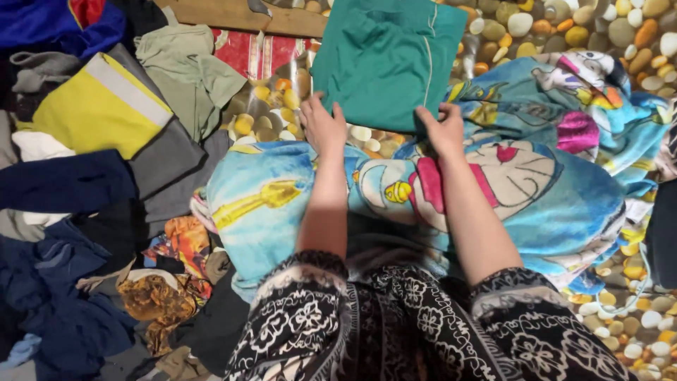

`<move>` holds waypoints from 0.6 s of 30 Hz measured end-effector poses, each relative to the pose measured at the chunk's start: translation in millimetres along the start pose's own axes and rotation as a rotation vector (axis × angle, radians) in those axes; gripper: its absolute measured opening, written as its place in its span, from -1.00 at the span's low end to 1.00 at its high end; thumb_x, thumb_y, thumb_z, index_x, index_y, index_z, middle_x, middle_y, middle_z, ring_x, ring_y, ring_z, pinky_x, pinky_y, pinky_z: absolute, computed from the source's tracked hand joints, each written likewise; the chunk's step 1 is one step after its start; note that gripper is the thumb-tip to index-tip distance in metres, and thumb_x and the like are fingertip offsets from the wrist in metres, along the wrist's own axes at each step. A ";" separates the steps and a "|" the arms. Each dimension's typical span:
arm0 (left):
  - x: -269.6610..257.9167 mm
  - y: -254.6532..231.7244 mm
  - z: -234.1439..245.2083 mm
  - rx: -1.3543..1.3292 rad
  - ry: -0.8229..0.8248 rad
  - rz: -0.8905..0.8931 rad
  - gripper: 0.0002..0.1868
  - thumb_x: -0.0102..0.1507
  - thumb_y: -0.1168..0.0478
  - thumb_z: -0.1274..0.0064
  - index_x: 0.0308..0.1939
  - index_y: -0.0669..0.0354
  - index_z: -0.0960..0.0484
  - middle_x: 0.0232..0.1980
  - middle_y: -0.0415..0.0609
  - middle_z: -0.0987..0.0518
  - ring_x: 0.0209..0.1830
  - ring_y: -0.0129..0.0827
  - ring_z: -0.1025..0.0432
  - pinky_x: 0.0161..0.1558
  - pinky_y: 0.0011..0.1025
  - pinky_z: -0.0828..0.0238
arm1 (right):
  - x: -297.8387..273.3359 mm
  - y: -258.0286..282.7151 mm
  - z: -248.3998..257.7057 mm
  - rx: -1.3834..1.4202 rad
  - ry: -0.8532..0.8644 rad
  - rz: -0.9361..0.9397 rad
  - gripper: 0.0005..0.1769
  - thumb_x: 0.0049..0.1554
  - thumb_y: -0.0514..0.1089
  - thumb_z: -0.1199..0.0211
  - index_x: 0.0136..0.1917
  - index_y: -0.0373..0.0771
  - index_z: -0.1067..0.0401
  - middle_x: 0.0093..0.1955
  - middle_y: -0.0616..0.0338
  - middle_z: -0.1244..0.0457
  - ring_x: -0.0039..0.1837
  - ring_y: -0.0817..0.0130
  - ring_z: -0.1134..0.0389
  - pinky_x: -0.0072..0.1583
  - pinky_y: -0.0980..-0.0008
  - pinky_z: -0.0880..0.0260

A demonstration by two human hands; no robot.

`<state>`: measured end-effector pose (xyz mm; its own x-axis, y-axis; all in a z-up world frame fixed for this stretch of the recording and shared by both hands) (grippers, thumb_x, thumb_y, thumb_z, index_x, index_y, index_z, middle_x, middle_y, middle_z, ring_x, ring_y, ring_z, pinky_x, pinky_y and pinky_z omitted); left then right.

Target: Folding various items of clothing including shorts, trousers, and shirts while sitting on the floor.

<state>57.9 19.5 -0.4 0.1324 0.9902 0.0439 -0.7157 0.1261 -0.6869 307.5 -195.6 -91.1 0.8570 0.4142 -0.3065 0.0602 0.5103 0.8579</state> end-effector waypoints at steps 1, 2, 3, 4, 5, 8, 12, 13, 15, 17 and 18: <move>-2.2 12.8 -10.2 0.048 0.059 0.042 -0.54 0.19 0.14 -0.19 0.15 0.08 -0.49 0.18 0.09 -0.47 0.24 0.13 -0.31 0.11 0.02 -0.32 | -5.2 7.1 -2.5 -0.114 0.017 0.037 -0.25 0.03 0.13 -0.57 0.22 -0.42 -0.34 0.01 -0.03 -0.35 0.00 0.24 -0.40 0.09 0.26 -0.42; -3.7 24.4 -21.2 0.094 0.119 0.082 -0.55 0.18 0.11 -0.22 0.12 0.05 -0.52 0.18 0.06 -0.47 0.25 0.13 -0.28 0.11 0.01 -0.33 | -9.6 14.6 -4.4 -0.226 0.030 0.075 -0.17 0.01 0.20 -0.59 0.22 -0.45 -0.32 0.06 -0.09 -0.37 0.07 0.22 -0.42 0.12 0.28 -0.41; -4.5 26.7 -21.4 0.096 0.117 0.076 -0.55 0.18 0.11 -0.22 0.12 0.05 -0.52 0.18 0.06 -0.47 0.25 0.13 -0.28 0.11 0.01 -0.33 | -8.1 6.1 -4.9 -0.220 0.028 0.076 -0.17 0.01 0.20 -0.59 0.22 -0.45 -0.32 0.06 -0.09 -0.37 0.07 0.22 -0.42 0.12 0.28 -0.41; -5.0 30.4 -23.9 0.094 0.132 0.110 -0.55 0.18 0.08 -0.23 0.11 0.03 -0.53 0.15 -0.01 -0.50 0.26 0.06 -0.31 0.16 -0.01 -0.33 | -4.6 -2.4 -4.0 -0.256 0.017 0.062 -0.16 -0.03 0.21 -0.59 0.19 -0.45 -0.33 0.04 -0.11 -0.37 0.04 0.20 -0.42 0.09 0.27 -0.42; -5.6 34.0 -26.2 0.092 0.148 0.144 -0.56 0.18 0.04 -0.24 0.11 0.00 -0.54 0.11 -0.09 -0.54 0.26 -0.01 -0.34 0.21 -0.03 -0.32 | -1.1 -10.7 -3.2 -0.293 0.007 0.048 -0.15 -0.08 0.23 -0.59 0.16 -0.45 -0.34 0.03 -0.12 -0.38 0.02 0.19 -0.42 0.06 0.26 -0.42; -8.8 37.7 -28.0 0.179 0.194 0.162 -0.65 0.11 0.01 -0.31 -0.09 -0.02 -0.64 0.10 -0.05 -0.51 0.30 0.03 -0.28 0.15 0.06 -0.26 | -9.9 0.6 -1.7 -0.282 0.159 -0.023 -0.49 0.04 0.14 -0.52 0.02 -0.33 -0.56 -0.07 0.04 -0.42 -0.05 0.28 -0.45 0.04 0.26 -0.41; -14.5 43.0 -34.1 0.237 0.316 0.193 -0.76 0.19 -0.01 -0.26 -0.23 0.00 -0.66 0.13 -0.08 -0.52 0.31 -0.02 -0.32 0.21 0.05 -0.28 | -16.2 1.6 4.3 0.070 0.142 -0.084 -0.69 0.04 -0.03 -0.49 -0.03 -0.25 -0.58 -0.15 0.19 -0.43 -0.13 0.39 -0.38 -0.04 0.30 -0.38; -13.7 50.9 -38.0 0.195 0.268 0.191 -0.78 0.25 -0.02 -0.22 -0.21 0.00 -0.66 0.14 -0.04 -0.53 0.30 0.00 -0.34 0.23 0.03 -0.32 | -15.3 3.7 15.1 0.069 0.034 -0.033 -0.71 0.05 -0.09 -0.50 -0.04 -0.29 -0.56 -0.16 0.17 -0.41 -0.13 0.40 -0.36 -0.04 0.31 -0.38; -13.2 63.5 -43.9 0.156 0.220 0.188 -0.78 0.30 -0.02 -0.17 -0.19 0.00 -0.66 0.14 -0.01 -0.54 0.30 0.01 -0.37 0.24 0.01 -0.36 | -12.7 -0.1 25.7 0.071 -0.074 0.016 -0.72 0.06 -0.14 -0.51 -0.04 -0.32 -0.54 -0.17 0.16 -0.40 -0.14 0.41 -0.35 -0.05 0.32 -0.38; -14.3 68.3 -41.8 0.178 0.126 0.125 -0.78 0.31 0.03 -0.13 -0.12 0.05 -0.65 0.21 0.09 -0.51 0.29 0.11 -0.32 0.21 0.07 -0.31 | -10.1 -18.1 34.3 0.085 -0.186 -0.059 -0.69 0.06 -0.10 -0.52 -0.06 -0.34 -0.53 -0.16 0.09 -0.39 -0.14 0.36 -0.33 -0.05 0.29 -0.37; -15.4 72.5 -45.0 0.179 0.125 0.123 -0.78 0.31 0.03 -0.13 -0.12 0.05 -0.65 0.21 0.09 -0.51 0.29 0.11 -0.32 0.21 0.07 -0.31 | -11.6 -16.6 34.8 0.086 -0.187 -0.059 -0.69 0.06 -0.10 -0.52 -0.06 -0.34 -0.53 -0.16 0.09 -0.39 -0.14 0.36 -0.33 -0.05 0.29 -0.37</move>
<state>34.7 10.8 -83.5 0.1126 0.9851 -0.1303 -0.8402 0.0244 -0.5418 314.4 -235.1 -87.4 0.9301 0.2347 -0.2824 0.1496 0.4600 0.8752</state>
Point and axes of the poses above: each hand's wrist, its own x-axis towards the middle knuckle, its own z-axis out of the back of the hand, y = z × x, the point moved 7 cm from there along x, towards the middle knuckle
